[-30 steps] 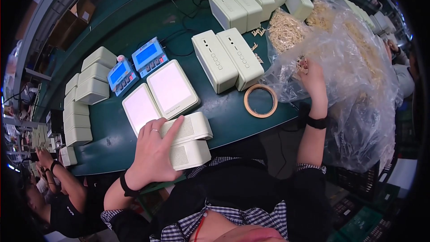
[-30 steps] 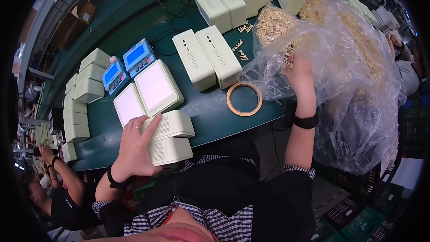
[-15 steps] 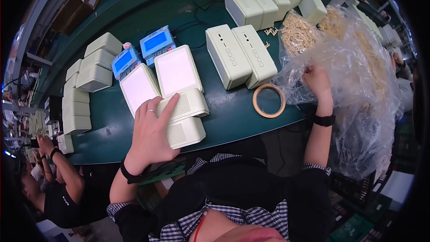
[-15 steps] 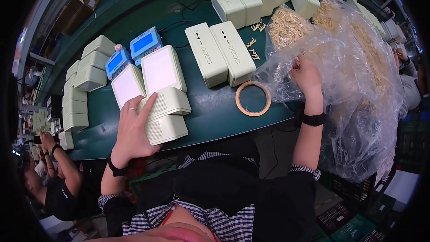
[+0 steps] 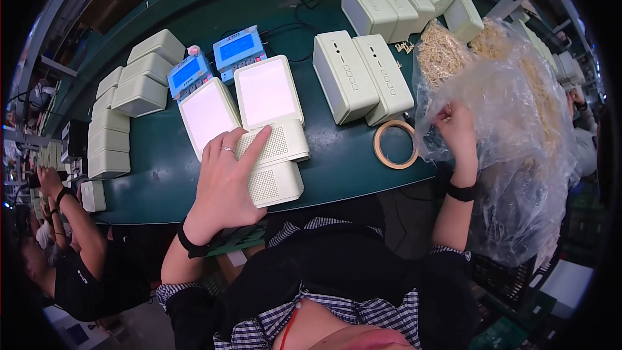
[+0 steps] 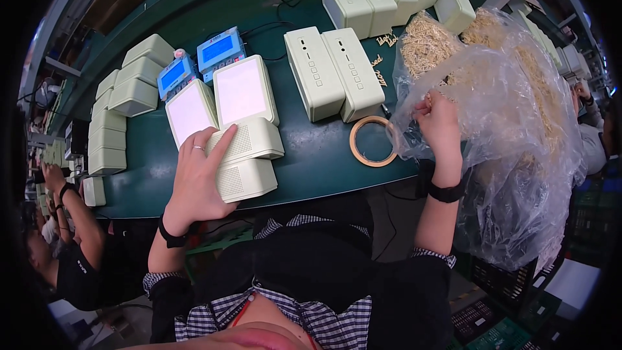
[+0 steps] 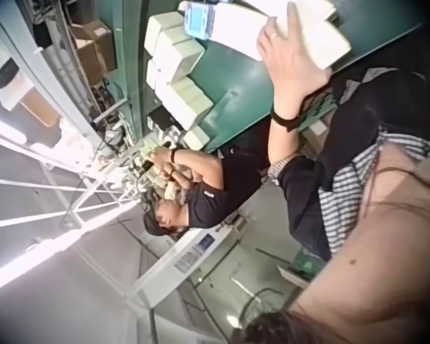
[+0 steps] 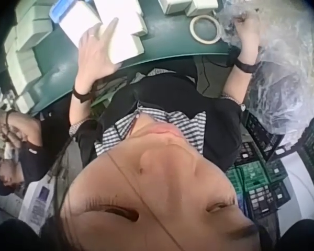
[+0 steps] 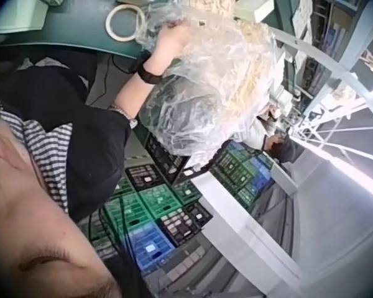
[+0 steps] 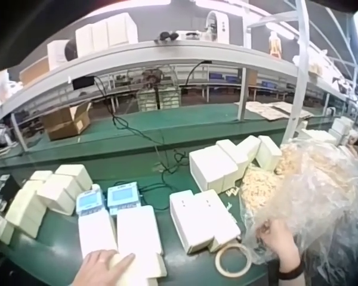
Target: Fitting perforated metal panels into white plastic electronic enclosures and stacking them on a factory assembly line.
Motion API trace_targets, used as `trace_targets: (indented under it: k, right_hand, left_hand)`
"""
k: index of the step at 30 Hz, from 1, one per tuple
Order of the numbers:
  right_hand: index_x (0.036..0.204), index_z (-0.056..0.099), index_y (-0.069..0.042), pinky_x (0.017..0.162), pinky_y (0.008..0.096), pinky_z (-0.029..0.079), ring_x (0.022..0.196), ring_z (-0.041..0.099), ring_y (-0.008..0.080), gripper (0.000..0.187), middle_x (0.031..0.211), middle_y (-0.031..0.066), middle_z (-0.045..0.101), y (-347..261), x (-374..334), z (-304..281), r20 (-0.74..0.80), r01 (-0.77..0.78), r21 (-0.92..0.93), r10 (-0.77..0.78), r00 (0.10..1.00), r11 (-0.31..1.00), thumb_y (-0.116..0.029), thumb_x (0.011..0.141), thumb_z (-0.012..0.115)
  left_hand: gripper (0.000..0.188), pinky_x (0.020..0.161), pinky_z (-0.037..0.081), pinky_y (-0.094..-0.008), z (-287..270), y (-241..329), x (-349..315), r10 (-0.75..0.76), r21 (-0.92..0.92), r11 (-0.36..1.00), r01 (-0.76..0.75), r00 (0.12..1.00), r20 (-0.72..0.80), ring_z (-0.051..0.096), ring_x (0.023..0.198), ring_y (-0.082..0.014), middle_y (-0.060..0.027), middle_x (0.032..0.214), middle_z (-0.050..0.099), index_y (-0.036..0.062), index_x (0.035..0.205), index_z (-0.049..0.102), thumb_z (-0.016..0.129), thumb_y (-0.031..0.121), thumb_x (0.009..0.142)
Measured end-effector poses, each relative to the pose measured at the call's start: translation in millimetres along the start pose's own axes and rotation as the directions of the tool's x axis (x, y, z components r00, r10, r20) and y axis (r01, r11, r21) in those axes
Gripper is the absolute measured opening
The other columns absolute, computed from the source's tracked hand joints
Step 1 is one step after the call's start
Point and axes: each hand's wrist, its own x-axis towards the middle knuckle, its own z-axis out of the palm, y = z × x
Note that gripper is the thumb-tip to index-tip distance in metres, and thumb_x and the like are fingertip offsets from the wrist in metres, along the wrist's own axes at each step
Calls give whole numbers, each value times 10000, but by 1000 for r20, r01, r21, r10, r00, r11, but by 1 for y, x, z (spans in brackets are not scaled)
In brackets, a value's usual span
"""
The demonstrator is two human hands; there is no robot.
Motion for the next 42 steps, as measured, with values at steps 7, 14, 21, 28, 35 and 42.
trace_targets:
  k: [7, 14, 21, 28, 35, 42]
  right_hand:
    - [813, 588, 17, 615, 396, 513, 684, 668, 310, 271, 707, 169, 652, 3, 9, 17, -139, -63, -150, 42, 989, 987, -120, 731, 806]
    - [894, 572, 15, 656, 425, 509, 770, 651, 374, 295, 801, 193, 653, 12, 12, 41, -211, -31, -134, 2, 977, 990, -159, 779, 780]
    - [914, 568, 15, 672, 442, 508, 793, 640, 409, 216, 810, 210, 643, -7, 13, 40, -194, 40, 85, -23, 981, 996, -92, 788, 708]
    - [938, 564, 7, 684, 451, 510, 810, 634, 431, 179, 804, 233, 632, -5, 18, 45, -168, -1, -31, -4, 986, 1000, -30, 784, 648]
    - [978, 578, -18, 711, 452, 508, 822, 651, 382, 182, 874, 230, 653, 23, 15, 25, -285, -13, -168, -36, 958, 986, -110, 833, 636]
    - [1089, 617, 25, 848, 352, 520, 904, 657, 257, 234, 978, 150, 680, 25, -63, -67, -426, 2, 95, 38, 904, 996, 17, 867, 545]
  left_hand:
    - [1042, 1048, 344, -485, 1, -1, 2, 21, -47, 999, -22, 1000, -15, 445, 1177, -436, -247, 1259, 472, 158, 1447, 450, 782, 200, 461]
    - [1025, 1039, 342, -480, -1, 1, -2, -4, -35, 999, 3, 999, -32, 449, 1163, -432, -240, 1245, 476, 128, 1429, 470, 776, 197, 453]
    - [1010, 1032, 345, -479, 0, 1, 0, 3, -41, 999, -4, 999, -32, 452, 1157, -427, -241, 1244, 476, 119, 1417, 482, 775, 200, 454]
    - [1007, 1031, 350, -483, 0, 1, 2, 5, -42, 999, -6, 999, -31, 451, 1161, -429, -239, 1251, 472, 120, 1413, 486, 778, 203, 453]
    - [1008, 1028, 358, -483, -4, -3, -1, -28, -36, 999, 26, 999, -43, 453, 1164, -428, -228, 1263, 472, 128, 1421, 475, 781, 199, 463]
    - [1018, 1065, 352, -486, 0, -13, -8, -36, -105, 994, 29, 997, -62, 460, 1225, -403, -230, 1343, 463, 101, 1428, 447, 811, 215, 484]
